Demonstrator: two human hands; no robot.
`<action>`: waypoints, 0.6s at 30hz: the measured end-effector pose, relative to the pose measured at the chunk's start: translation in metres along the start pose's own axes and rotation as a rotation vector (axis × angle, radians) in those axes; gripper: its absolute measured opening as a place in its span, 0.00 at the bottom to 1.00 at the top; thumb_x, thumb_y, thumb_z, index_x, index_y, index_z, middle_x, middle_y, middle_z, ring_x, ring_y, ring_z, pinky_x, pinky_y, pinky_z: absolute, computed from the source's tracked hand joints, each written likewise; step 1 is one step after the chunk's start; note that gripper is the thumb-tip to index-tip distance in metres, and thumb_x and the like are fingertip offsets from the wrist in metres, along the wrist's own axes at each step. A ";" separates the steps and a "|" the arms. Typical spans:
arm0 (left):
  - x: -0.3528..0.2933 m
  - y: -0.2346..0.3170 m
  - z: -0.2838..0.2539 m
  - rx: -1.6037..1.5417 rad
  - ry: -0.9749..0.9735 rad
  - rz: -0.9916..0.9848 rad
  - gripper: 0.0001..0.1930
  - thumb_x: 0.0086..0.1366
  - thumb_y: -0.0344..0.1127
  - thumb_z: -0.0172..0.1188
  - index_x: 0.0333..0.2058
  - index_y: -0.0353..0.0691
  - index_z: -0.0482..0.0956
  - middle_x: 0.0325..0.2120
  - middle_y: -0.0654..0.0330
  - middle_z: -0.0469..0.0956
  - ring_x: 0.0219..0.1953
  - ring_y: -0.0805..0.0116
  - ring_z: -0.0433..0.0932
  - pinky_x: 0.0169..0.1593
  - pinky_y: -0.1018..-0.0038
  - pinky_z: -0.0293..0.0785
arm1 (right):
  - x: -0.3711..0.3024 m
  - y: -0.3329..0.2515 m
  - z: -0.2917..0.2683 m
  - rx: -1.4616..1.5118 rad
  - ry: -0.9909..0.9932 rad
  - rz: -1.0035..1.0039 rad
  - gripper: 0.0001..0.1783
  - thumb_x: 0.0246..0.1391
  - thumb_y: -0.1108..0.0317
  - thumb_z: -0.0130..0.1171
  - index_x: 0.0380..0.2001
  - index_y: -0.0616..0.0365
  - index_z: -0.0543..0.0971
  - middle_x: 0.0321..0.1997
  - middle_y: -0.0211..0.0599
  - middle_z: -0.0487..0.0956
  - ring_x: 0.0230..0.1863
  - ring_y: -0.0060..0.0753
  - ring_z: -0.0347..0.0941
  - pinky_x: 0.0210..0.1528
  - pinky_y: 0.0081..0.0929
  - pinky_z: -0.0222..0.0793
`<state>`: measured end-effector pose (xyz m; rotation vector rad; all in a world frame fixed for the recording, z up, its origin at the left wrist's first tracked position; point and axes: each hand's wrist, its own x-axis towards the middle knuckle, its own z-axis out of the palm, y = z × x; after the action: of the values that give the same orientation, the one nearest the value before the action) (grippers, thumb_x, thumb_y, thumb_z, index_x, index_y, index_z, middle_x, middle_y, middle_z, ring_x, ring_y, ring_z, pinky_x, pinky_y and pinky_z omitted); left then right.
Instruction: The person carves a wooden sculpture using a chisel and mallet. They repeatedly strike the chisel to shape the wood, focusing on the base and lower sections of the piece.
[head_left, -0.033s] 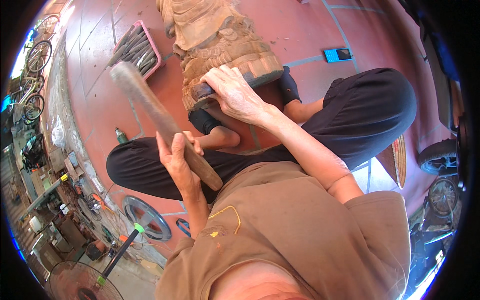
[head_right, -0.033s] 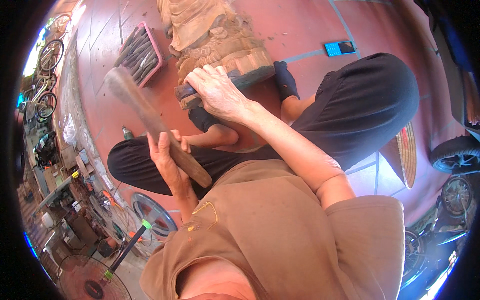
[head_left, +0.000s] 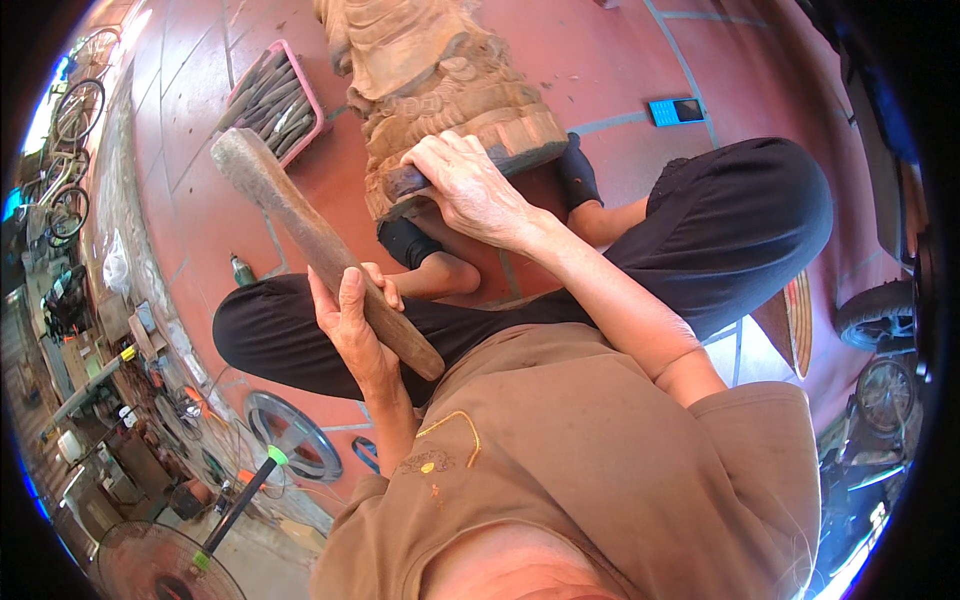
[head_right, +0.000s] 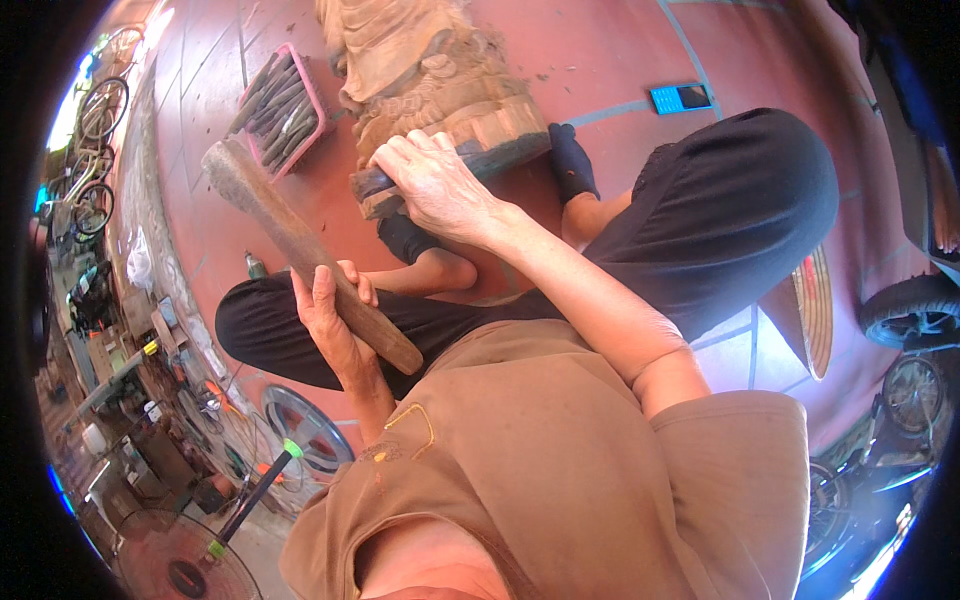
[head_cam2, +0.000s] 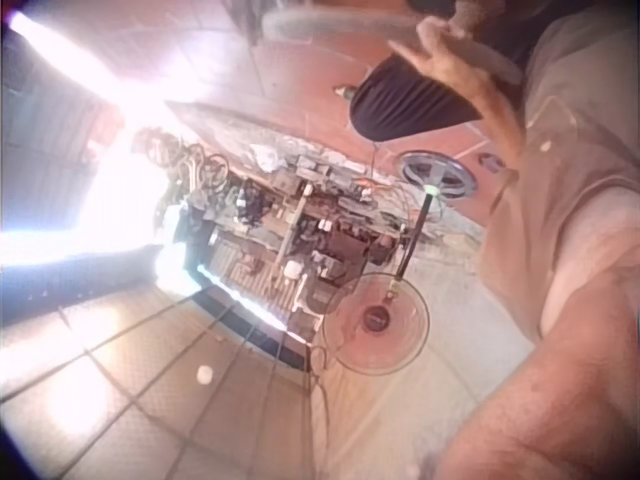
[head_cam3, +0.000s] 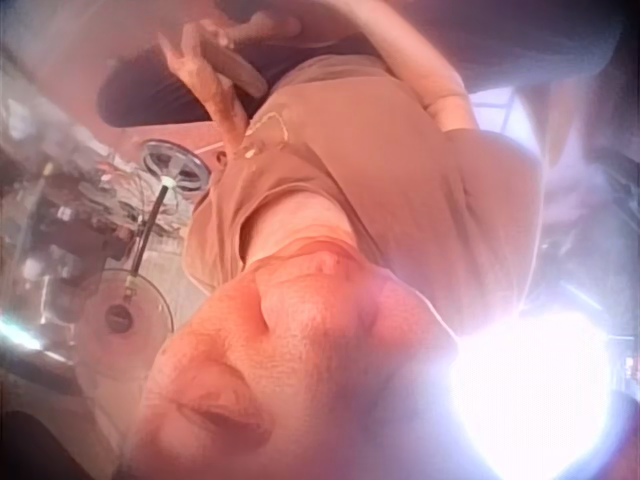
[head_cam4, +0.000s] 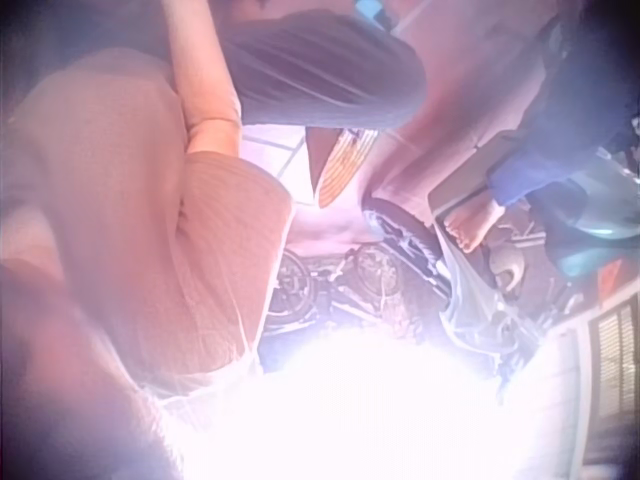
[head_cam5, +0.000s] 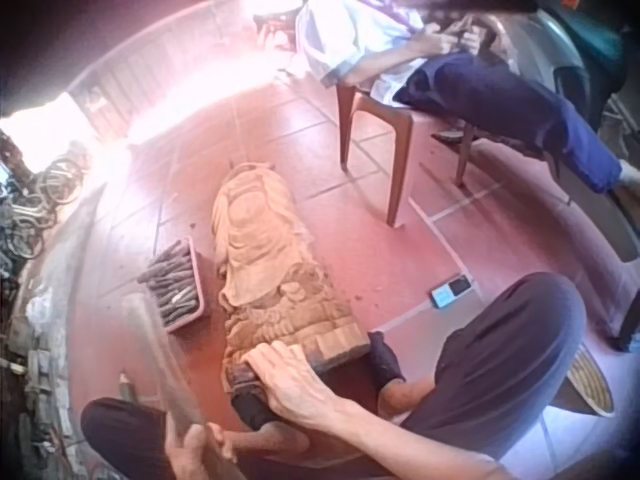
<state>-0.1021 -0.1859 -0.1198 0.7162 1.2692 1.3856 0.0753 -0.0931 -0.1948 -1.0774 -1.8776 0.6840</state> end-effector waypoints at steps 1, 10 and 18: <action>0.002 -0.003 -0.002 0.010 -0.002 0.008 0.27 0.72 0.30 0.60 0.66 0.36 0.63 0.30 0.58 0.76 0.23 0.73 0.74 0.26 0.78 0.72 | 0.000 0.004 0.002 -0.004 0.014 -0.010 0.18 0.49 0.76 0.60 0.46 0.56 0.75 0.44 0.41 0.75 0.49 0.50 0.69 0.49 0.44 0.60; 0.002 -0.012 -0.006 0.163 -0.129 -0.168 0.30 0.69 0.31 0.64 0.66 0.33 0.64 0.28 0.61 0.75 0.23 0.75 0.74 0.26 0.80 0.72 | -0.004 0.006 0.006 -0.105 -0.051 -0.051 0.21 0.46 0.74 0.64 0.46 0.57 0.75 0.45 0.41 0.75 0.49 0.49 0.69 0.49 0.44 0.60; 0.006 0.004 -0.014 0.045 -0.010 -0.011 0.26 0.71 0.34 0.63 0.63 0.36 0.64 0.29 0.57 0.76 0.23 0.72 0.75 0.27 0.78 0.74 | 0.000 -0.002 -0.004 -0.051 0.015 -0.012 0.18 0.50 0.77 0.61 0.47 0.57 0.75 0.43 0.41 0.75 0.50 0.50 0.70 0.50 0.43 0.62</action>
<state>-0.1173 -0.1841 -0.1210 0.7447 1.2978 1.3465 0.0777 -0.0940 -0.1918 -1.0997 -1.8965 0.6228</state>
